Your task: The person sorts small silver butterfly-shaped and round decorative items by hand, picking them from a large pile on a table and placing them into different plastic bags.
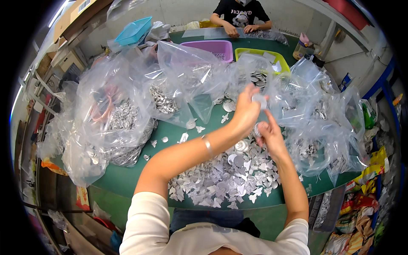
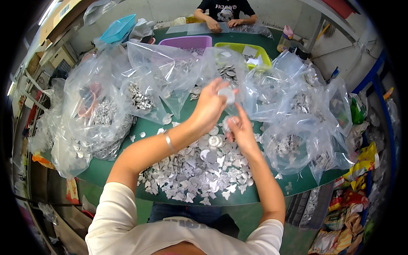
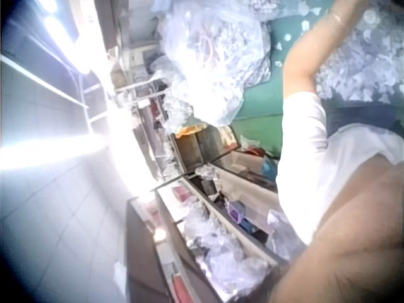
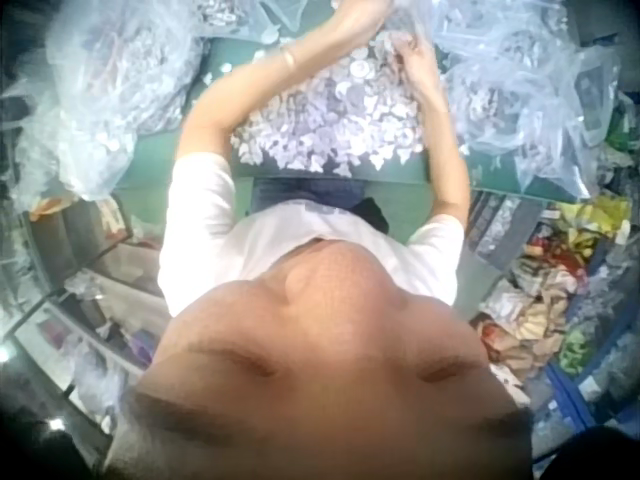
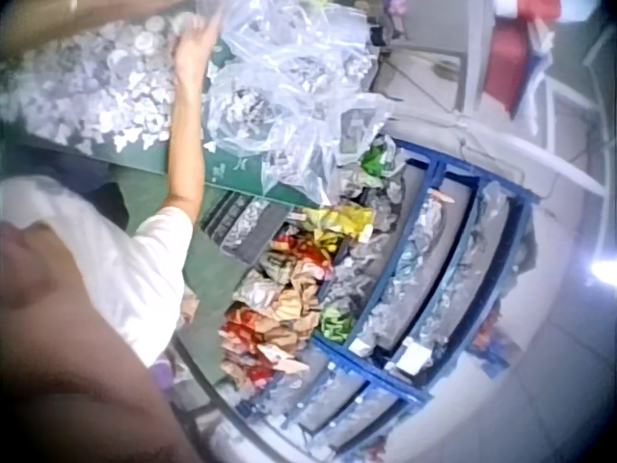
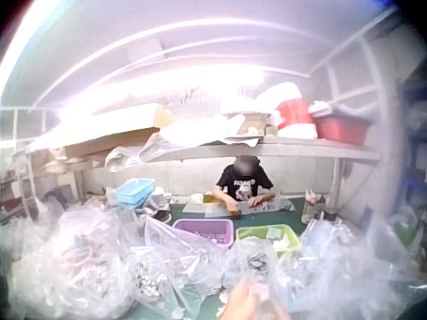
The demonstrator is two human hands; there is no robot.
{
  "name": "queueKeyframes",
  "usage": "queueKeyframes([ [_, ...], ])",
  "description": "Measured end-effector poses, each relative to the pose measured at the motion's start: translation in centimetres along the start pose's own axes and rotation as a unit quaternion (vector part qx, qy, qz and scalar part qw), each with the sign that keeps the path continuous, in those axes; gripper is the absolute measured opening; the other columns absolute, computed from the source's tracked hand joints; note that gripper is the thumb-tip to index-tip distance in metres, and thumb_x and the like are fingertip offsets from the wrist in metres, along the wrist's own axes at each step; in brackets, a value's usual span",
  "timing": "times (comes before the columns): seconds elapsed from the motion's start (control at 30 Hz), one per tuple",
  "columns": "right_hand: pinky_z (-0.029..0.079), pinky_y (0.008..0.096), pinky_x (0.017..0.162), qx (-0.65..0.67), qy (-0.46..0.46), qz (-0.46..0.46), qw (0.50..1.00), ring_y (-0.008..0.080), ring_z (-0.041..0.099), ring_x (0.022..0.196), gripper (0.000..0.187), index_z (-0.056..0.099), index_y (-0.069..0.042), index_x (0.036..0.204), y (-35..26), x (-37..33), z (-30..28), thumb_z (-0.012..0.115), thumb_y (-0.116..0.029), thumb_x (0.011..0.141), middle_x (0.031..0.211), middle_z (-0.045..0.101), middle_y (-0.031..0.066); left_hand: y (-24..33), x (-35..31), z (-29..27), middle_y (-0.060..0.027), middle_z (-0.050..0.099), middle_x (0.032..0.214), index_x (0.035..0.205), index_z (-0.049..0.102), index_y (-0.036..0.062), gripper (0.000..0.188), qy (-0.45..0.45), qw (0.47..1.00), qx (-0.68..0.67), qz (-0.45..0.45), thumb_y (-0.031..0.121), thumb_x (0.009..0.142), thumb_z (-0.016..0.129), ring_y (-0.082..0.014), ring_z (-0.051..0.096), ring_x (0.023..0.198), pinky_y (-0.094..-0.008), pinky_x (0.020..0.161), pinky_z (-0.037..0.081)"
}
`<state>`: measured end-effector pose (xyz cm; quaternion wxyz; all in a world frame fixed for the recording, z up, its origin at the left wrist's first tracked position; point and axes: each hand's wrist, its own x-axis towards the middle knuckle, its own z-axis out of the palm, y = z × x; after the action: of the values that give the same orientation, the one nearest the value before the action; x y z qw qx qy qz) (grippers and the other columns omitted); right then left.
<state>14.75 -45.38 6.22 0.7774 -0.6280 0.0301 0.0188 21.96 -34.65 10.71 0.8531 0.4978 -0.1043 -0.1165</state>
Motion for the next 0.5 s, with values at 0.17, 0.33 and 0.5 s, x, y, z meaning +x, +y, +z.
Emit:
queueKeyframes([
  [0.17,0.032,0.02,0.04,-0.037,-0.047,0.024,0.998,0.0067,0.043,0.05,0.039,0.037,-0.002,0.126,0.1,0.7,0.8,0.049,-0.01,0.09,0.07,0.047,0.0009,0.8,10.1,0.2,-0.0203,0.034,0.132,0.136,0.019,-0.0002,0.063,0.109,0.987,-0.022,0.114,0.002,0.076,0.037,-0.0287,0.039,0.118,-0.0379,0.098,0.032],
  [0.33,0.035,0.0189,0.044,-0.062,-0.04,0.069,0.995,0.0065,0.045,0.052,0.031,0.045,0.0,0.119,0.5,-2.0,0.6,0.049,-0.008,0.089,0.073,0.05,0.0005,3.5,4.6,1.3,-0.0176,0.04,0.128,0.13,0.033,-0.0011,0.052,0.032,0.994,0.101,0.028,0.001,0.078,0.039,-0.0244,0.042,0.113,-0.0361,0.091,0.037],
  [0.5,0.037,0.017,0.047,-0.084,-0.067,0.012,0.994,0.007,0.051,0.057,0.034,0.045,0.0,0.119,1.0,-5.1,0.8,0.053,-0.004,0.086,0.085,0.057,0.006,2.0,-9.5,-3.4,-0.0092,0.053,0.112,0.114,0.051,-0.0017,0.031,0.0,0.998,0.041,-0.047,0.012,0.087,0.05,-0.0178,0.049,0.111,-0.0327,0.093,0.039],
])
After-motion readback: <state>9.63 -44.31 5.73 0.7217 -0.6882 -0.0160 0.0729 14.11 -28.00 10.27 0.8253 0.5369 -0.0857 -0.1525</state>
